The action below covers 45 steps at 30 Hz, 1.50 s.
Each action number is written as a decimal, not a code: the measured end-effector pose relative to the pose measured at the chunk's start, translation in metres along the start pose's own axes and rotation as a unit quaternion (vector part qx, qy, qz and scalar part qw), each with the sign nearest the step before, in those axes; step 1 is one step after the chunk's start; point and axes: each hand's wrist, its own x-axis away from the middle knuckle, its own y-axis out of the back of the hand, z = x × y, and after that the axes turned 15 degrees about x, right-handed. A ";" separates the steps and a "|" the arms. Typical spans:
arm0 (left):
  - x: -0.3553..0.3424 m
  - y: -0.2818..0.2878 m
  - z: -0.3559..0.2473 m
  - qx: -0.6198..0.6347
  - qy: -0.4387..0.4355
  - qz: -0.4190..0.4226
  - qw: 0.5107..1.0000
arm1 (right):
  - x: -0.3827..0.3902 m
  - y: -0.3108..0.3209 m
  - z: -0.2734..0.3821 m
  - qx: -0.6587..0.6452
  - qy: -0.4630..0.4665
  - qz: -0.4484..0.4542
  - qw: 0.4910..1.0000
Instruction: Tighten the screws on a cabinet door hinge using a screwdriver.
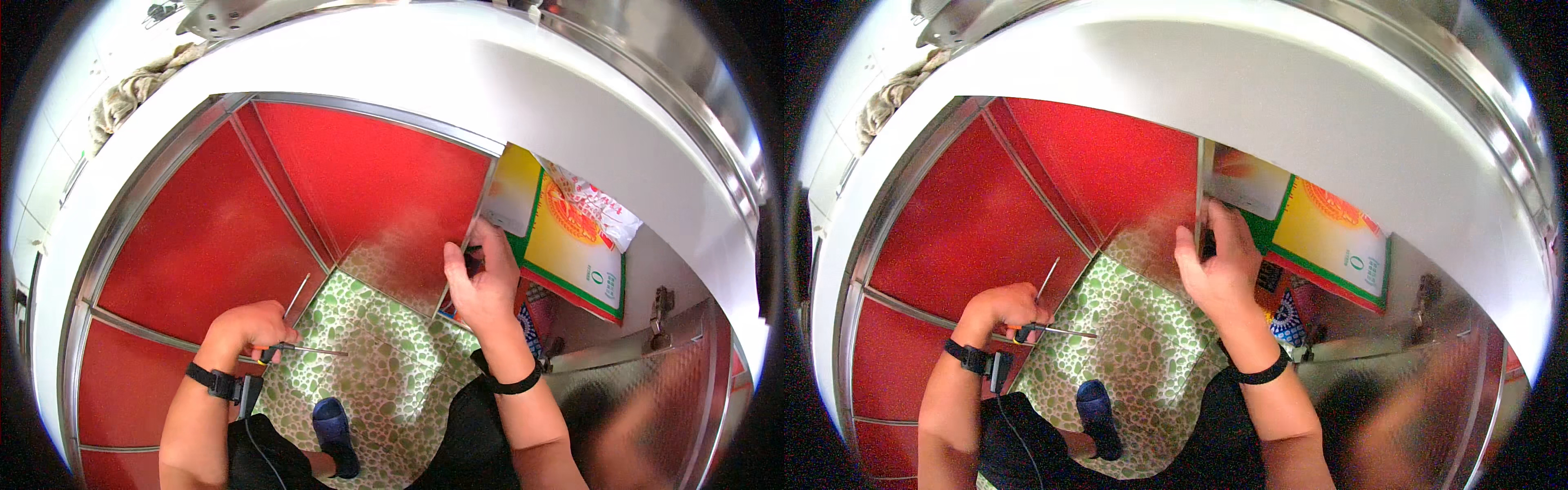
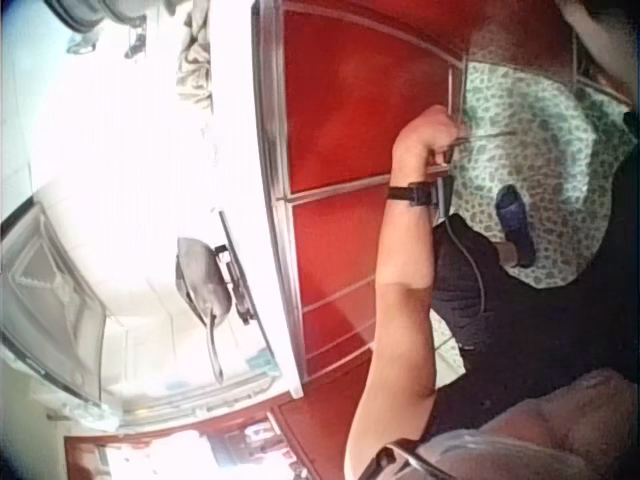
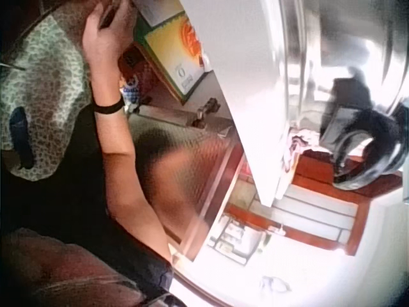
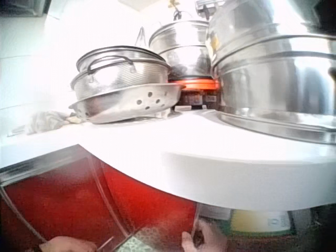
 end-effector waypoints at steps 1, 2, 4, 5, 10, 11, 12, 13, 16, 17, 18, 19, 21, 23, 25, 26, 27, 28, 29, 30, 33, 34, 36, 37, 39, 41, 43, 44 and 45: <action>0.000 -0.001 -0.003 0.010 -0.003 -0.002 1.000 | -0.001 0.000 0.002 -0.001 0.007 -0.005 1.000; 0.000 -0.001 -0.006 0.006 -0.005 0.000 1.000 | -0.001 0.001 0.002 0.002 0.004 -0.007 1.000; -0.002 -0.003 -0.009 -0.015 -0.012 0.005 1.000 | -0.002 0.002 0.002 -0.017 -0.004 -0.010 1.000; -0.005 -0.004 -0.010 -0.018 -0.013 0.006 1.000 | -0.001 0.001 0.000 -0.015 0.004 -0.025 1.000; -0.010 -0.006 -0.017 -0.026 -0.008 0.018 0.999 | 0.001 0.004 -0.006 -0.033 -0.009 -0.001 0.999; -0.010 -0.006 -0.018 -0.027 -0.008 0.019 0.999 | 0.001 0.005 -0.007 -0.034 -0.004 0.001 0.999; -0.009 -0.007 -0.019 -0.024 -0.012 0.018 0.999 | 0.001 0.006 -0.008 -0.034 -0.004 0.000 0.999; -0.009 -0.007 -0.019 -0.020 -0.015 0.018 1.000 | 0.002 0.007 -0.008 -0.030 -0.004 0.009 1.000; -0.009 -0.007 -0.016 -0.023 -0.019 0.013 0.999 | 0.004 0.004 -0.007 -0.039 0.000 0.011 0.999; -0.009 -0.006 -0.016 -0.020 -0.016 0.012 1.000 | 0.005 0.001 -0.006 -0.052 0.003 0.005 0.999; -0.009 -0.006 -0.017 -0.029 -0.017 0.013 0.999 | 0.006 0.001 -0.004 -0.055 0.004 0.008 0.998; -0.009 -0.007 -0.019 -0.036 -0.019 0.015 0.999 | 0.008 0.005 -0.004 -0.042 0.008 0.007 0.999; -0.004 -0.006 -0.021 -0.033 -0.019 0.003 0.999 | 0.009 0.005 -0.003 -0.026 0.033 -0.009 0.999; -0.006 -0.004 -0.014 -0.031 -0.030 0.010 0.999 | 0.014 0.008 0.006 -0.053 0.028 -0.010 0.998; -0.010 -0.002 -0.007 -0.012 -0.028 0.007 1.000 | 0.020 0.011 0.013 -0.062 0.029 0.000 0.998; -0.012 -0.002 -0.005 0.003 -0.029 0.009 1.000 | 0.022 0.013 0.016 -0.072 0.010 0.013 0.997; -0.011 -0.002 -0.004 0.005 -0.027 0.008 1.000 | 0.023 0.012 0.018 -0.082 -0.009 0.025 0.996; -0.010 -0.001 -0.003 0.001 -0.022 0.003 1.000 | 0.020 0.009 0.014 -0.084 -0.008 0.026 0.996; -0.009 0.000 -0.003 -0.003 -0.017 -0.001 1.000 | 0.014 0.005 0.006 -0.057 0.028 -0.010 0.998; -0.010 0.000 -0.002 -0.002 -0.017 -0.004 1.000 | 0.011 0.002 0.002 -0.030 0.063 -0.047 0.996; -0.014 -0.001 -0.001 -0.018 -0.032 0.010 0.999 | 0.005 -0.005 -0.010 -0.014 0.041 -0.056 0.998; -0.014 -0.002 -0.005 -0.009 -0.034 -0.001 0.999 | 0.002 -0.007 -0.015 0.018 0.032 -0.067 0.997; -0.013 -0.003 -0.011 -0.003 -0.033 -0.013 0.999 | 0.002 -0.006 -0.011 0.009 0.028 -0.059 0.998; -0.012 -0.002 -0.014 0.002 -0.054 -0.018 0.998 | 0.004 -0.005 -0.009 0.000 0.006 -0.048 0.999; -0.009 -0.002 -0.019 0.012 -0.078 -0.025 0.997 | 0.003 -0.005 -0.003 -0.008 -0.012 -0.034 0.999; -0.002 -0.001 -0.028 0.020 -0.097 -0.044 0.994 | 0.000 -0.003 0.000 -0.024 -0.021 -0.025 0.999; -0.005 0.000 -0.030 0.029 -0.131 -0.072 0.988 | -0.004 0.000 0.002 -0.027 -0.024 -0.019 0.999; -0.006 -0.001 -0.032 0.026 -0.131 -0.072 0.988 | -0.005 0.000 0.003 -0.030 -0.025 -0.012 0.999; -0.007 -0.003 -0.034 0.034 -0.164 -0.096 0.981 | -0.004 -0.001 0.002 -0.030 -0.028 -0.014 0.999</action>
